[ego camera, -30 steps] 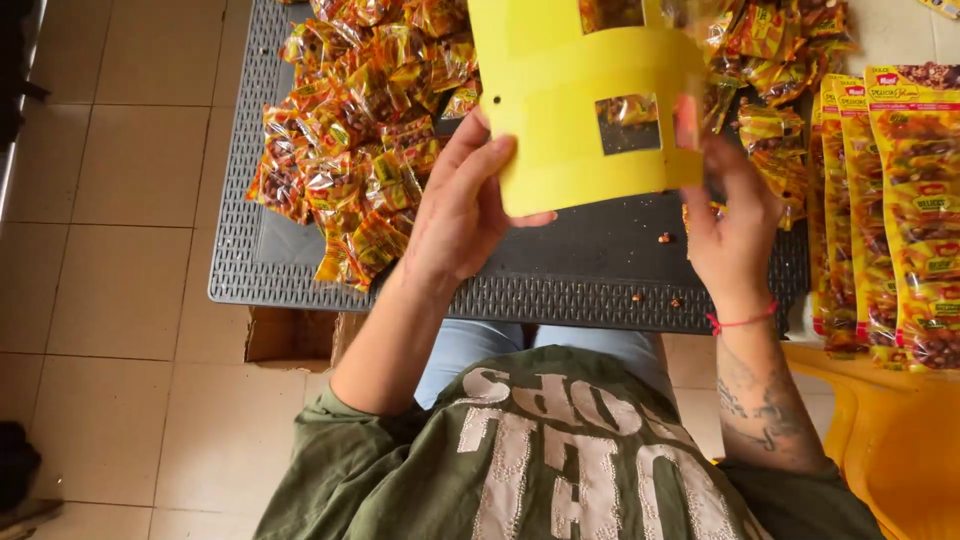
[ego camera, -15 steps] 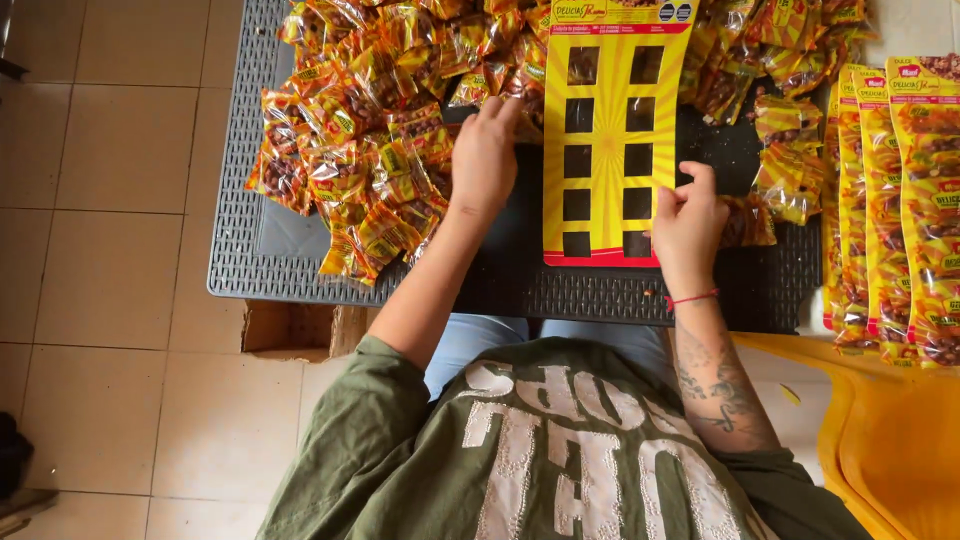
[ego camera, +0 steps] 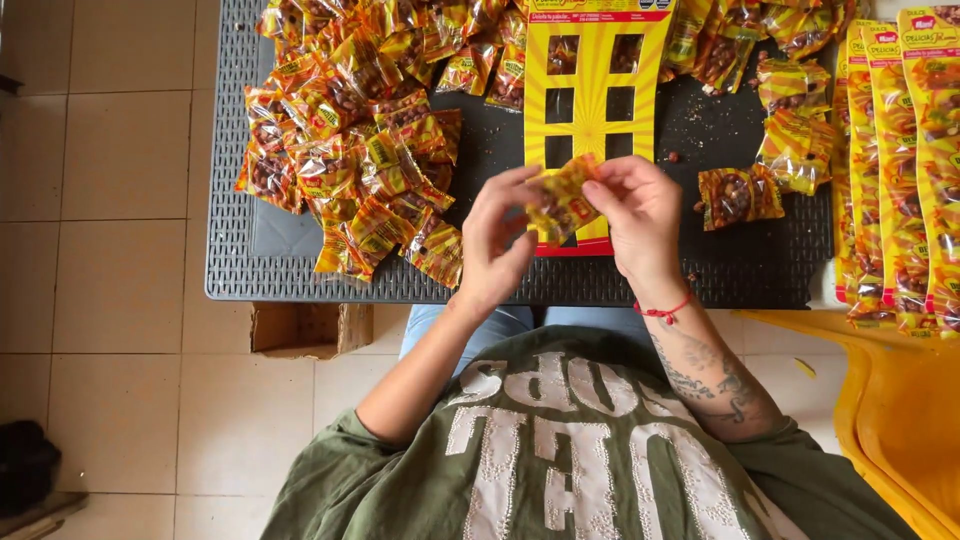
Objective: The person inserts individual small bags of snacks into the cut-out slots of yellow cardboard display units and then moves the completed displays to a stack.
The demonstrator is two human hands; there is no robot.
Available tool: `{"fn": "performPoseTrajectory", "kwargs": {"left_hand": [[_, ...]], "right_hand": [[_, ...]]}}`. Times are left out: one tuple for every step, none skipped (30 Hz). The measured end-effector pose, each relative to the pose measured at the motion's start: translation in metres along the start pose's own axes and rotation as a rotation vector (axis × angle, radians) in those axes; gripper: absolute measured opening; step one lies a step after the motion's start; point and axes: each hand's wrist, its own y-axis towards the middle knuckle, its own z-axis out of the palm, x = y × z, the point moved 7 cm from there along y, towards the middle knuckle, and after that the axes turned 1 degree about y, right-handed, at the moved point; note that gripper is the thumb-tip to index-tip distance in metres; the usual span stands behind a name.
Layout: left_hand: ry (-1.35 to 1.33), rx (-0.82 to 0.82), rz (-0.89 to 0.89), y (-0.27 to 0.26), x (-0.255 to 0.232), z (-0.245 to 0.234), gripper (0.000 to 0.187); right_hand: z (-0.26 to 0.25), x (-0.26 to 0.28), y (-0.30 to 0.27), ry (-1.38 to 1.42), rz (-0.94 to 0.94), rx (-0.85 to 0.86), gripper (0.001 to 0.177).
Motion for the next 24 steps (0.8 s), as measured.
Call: {"fn": "performPoseTrajectory", "kwargs": {"left_hand": [[-0.296,0.0,-0.269,-0.007,0.013,0.002,0.049],[-0.296,-0.005,-0.274,-0.01,0.025,0.006,0.049],[-0.291,-0.024,-0.359,-0.014,0.042,0.01,0.056],[-0.284,-0.044,-0.44,-0.018,0.059,0.013,0.066],[-0.282,-0.051,-0.44,-0.019,0.07,0.011,0.066],[-0.263,-0.113,-0.459,-0.019,0.084,0.005,0.042],[-0.243,-0.175,-0.477,-0.019,0.097,-0.002,0.018],[-0.243,-0.175,-0.478,-0.019,0.092,-0.003,0.018],[-0.268,-0.175,-0.488,-0.02,0.088,-0.004,0.015],[-0.294,-0.176,-0.501,-0.022,0.084,-0.004,0.012],[-0.297,-0.177,-0.505,-0.025,0.077,-0.003,0.012],[-0.237,-0.116,-0.455,-0.025,0.065,-0.002,0.008],[-0.177,-0.055,-0.405,-0.025,0.054,0.001,0.004],[-0.177,-0.05,-0.409,-0.026,0.049,-0.002,0.004],[-0.051,0.054,-0.341,-0.024,0.04,0.001,0.003],[0.069,0.16,-0.272,-0.025,0.031,0.006,0.005],[0.065,0.168,-0.279,-0.025,0.025,0.007,0.005],[0.109,0.209,-0.259,-0.024,0.018,0.01,0.007],[0.153,0.25,-0.238,-0.023,0.01,0.012,0.009],[0.154,0.251,-0.239,-0.024,0.008,0.013,0.009],[0.163,0.265,-0.284,-0.026,0.009,0.013,0.009],[0.173,0.276,-0.331,-0.029,0.01,0.013,0.011],[0.176,0.274,-0.333,-0.027,0.015,0.009,0.011],[0.274,0.314,-0.383,-0.028,0.024,0.007,0.01]], "right_hand": [[-0.005,0.008,-0.002,0.019,-0.039,-0.087,0.015],[-0.009,0.004,-0.005,0.018,-0.033,-0.083,0.015],[-0.016,0.0,-0.007,0.008,-0.024,-0.123,0.015],[-0.023,-0.004,-0.008,0.0,-0.018,-0.16,0.018],[-0.019,0.004,-0.016,0.001,-0.016,-0.153,0.018],[-0.012,0.011,-0.023,0.019,0.012,-0.125,0.018],[-0.007,0.018,-0.029,0.037,0.04,-0.097,0.018],[-0.016,0.006,-0.036,0.037,0.04,-0.097,0.018],[-0.023,-0.009,-0.043,0.019,0.089,-0.061,0.024],[-0.032,-0.024,-0.051,-0.002,0.142,-0.026,0.032],[-0.033,-0.011,-0.054,-0.005,0.145,-0.026,0.032],[-0.027,0.001,-0.056,-0.061,0.155,0.049,0.038],[-0.022,0.012,-0.059,-0.117,0.164,0.124,0.049],[-0.021,0.015,-0.058,-0.116,0.167,0.118,0.049],[-0.016,0.015,-0.057,-0.127,0.189,0.197,0.05],[-0.011,0.017,-0.059,-0.14,0.214,0.273,0.054],[-0.011,0.015,-0.06,-0.142,0.22,0.263,0.054],[-0.008,0.016,-0.058,-0.205,0.189,0.275,0.032],[-0.005,0.016,-0.057,-0.269,0.159,0.288,0.009],[-0.005,0.016,-0.056,-0.268,0.16,0.288,0.009],[-0.005,0.016,-0.056,-0.31,0.148,0.281,0.01],[-0.004,0.015,-0.055,-0.351,0.137,0.276,0.011],[-0.002,0.014,-0.054,-0.349,0.138,0.279,0.011],[0.0,0.012,-0.054,-0.44,0.146,0.29,0.008]]}}
